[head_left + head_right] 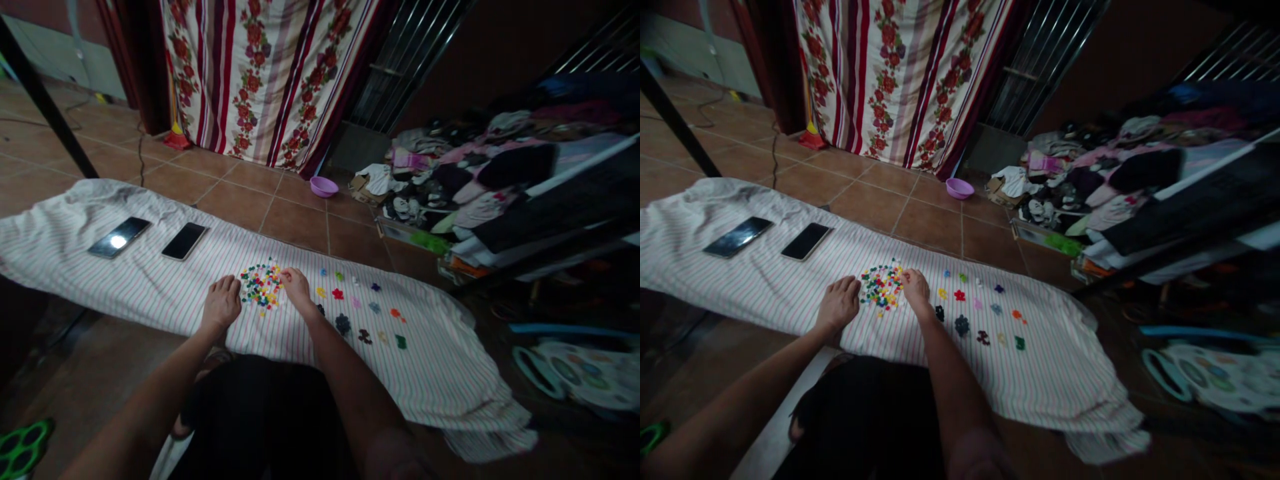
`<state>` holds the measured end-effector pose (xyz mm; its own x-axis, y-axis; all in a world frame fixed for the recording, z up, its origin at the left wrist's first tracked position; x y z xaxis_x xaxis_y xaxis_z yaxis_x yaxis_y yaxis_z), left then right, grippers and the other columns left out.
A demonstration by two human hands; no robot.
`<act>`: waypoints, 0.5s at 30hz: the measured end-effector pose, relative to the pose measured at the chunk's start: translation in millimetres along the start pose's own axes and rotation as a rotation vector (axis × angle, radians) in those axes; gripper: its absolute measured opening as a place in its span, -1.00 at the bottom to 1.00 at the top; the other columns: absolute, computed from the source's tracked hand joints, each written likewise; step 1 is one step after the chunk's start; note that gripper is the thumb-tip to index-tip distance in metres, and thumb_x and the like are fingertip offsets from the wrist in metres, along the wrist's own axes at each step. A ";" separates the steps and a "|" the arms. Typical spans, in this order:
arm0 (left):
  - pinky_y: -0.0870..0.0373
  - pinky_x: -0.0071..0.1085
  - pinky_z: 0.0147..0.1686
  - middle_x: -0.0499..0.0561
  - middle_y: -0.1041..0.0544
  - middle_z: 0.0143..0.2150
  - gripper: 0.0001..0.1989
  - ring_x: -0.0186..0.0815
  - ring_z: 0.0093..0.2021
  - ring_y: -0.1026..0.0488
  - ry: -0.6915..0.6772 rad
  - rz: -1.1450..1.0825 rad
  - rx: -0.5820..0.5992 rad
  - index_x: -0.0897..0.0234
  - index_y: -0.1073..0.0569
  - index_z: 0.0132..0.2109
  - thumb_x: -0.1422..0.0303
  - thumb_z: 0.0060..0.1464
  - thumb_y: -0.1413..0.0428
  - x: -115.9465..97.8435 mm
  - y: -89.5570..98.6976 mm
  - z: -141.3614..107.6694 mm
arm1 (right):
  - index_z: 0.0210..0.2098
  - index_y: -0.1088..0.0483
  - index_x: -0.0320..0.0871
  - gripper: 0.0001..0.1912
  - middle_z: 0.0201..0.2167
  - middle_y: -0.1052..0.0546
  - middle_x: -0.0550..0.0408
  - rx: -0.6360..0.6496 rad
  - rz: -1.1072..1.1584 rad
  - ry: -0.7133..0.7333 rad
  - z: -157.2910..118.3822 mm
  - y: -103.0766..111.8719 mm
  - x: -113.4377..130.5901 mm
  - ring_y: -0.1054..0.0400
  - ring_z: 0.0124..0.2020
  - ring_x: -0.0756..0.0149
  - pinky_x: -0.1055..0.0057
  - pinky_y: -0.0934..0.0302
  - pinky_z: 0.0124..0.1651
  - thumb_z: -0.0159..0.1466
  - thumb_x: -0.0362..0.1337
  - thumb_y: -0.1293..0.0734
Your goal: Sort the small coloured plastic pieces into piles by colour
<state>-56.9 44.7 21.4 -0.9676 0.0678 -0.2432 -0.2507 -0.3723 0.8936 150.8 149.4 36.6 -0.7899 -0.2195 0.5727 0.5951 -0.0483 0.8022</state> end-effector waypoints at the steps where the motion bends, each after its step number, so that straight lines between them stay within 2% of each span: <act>1: -0.28 -0.12 0.05 0.18 -0.46 0.12 -0.69 -0.08 0.13 -0.36 -0.001 0.003 -0.002 0.22 -0.43 0.02 0.40 0.19 0.08 0.2 -0.2 -0.1 | -0.28 -0.51 -0.10 -0.85 -0.27 -0.55 0.07 -0.010 0.000 -0.005 -0.8 4.6 -4.7 -0.41 -0.24 0.33 0.45 -0.23 -0.15 0.28 -0.25 -0.28; 8: -0.29 -0.11 0.04 0.20 -0.47 0.11 -0.68 -0.05 0.13 -0.36 -0.018 0.011 -0.021 0.24 -0.43 0.02 0.40 0.19 0.09 1.6 -1.8 -1.3 | -0.29 -0.50 -0.10 -0.78 -0.34 -0.57 0.09 -0.085 -0.011 -0.041 -10.0 31.3 -33.9 -0.40 -0.32 0.32 0.46 -0.19 -0.22 0.30 -0.25 -0.21; 11: -0.29 -0.11 0.04 0.21 -0.47 0.12 -0.68 -0.05 0.13 -0.36 -0.027 0.020 -0.024 0.27 -0.42 0.03 0.40 0.19 0.09 1.2 -0.4 -1.3 | -0.26 -0.50 -0.11 -0.78 -0.31 -0.58 0.06 -0.117 -0.003 -0.072 -15.5 41.5 -45.8 -0.43 -0.29 0.29 0.43 -0.22 -0.20 0.28 -0.22 -0.22; 15: -0.30 -0.12 0.03 0.21 -0.47 0.11 -0.69 -0.07 0.11 -0.38 -0.032 0.039 -0.023 0.26 -0.42 0.02 0.38 0.20 0.10 0.2 2.6 -0.8 | -0.25 -0.50 -0.12 -0.79 -0.30 -0.58 0.04 -0.185 -0.007 -0.101 -24.2 60.3 -64.3 -0.45 -0.25 0.27 0.41 -0.25 -0.15 0.23 -0.27 -0.23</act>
<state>-57.7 43.0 23.3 -0.9772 0.0823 -0.1959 -0.2124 -0.3966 0.8931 241.0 137.0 44.1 -0.7996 -0.1205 0.5884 0.5991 -0.2300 0.7670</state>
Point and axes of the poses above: each hand's wrist, its own z-axis towards the middle knuckle, its own y-axis out of the back of the hand, x = y × z, the point moved 3 cm from there along z, towards the middle knuckle
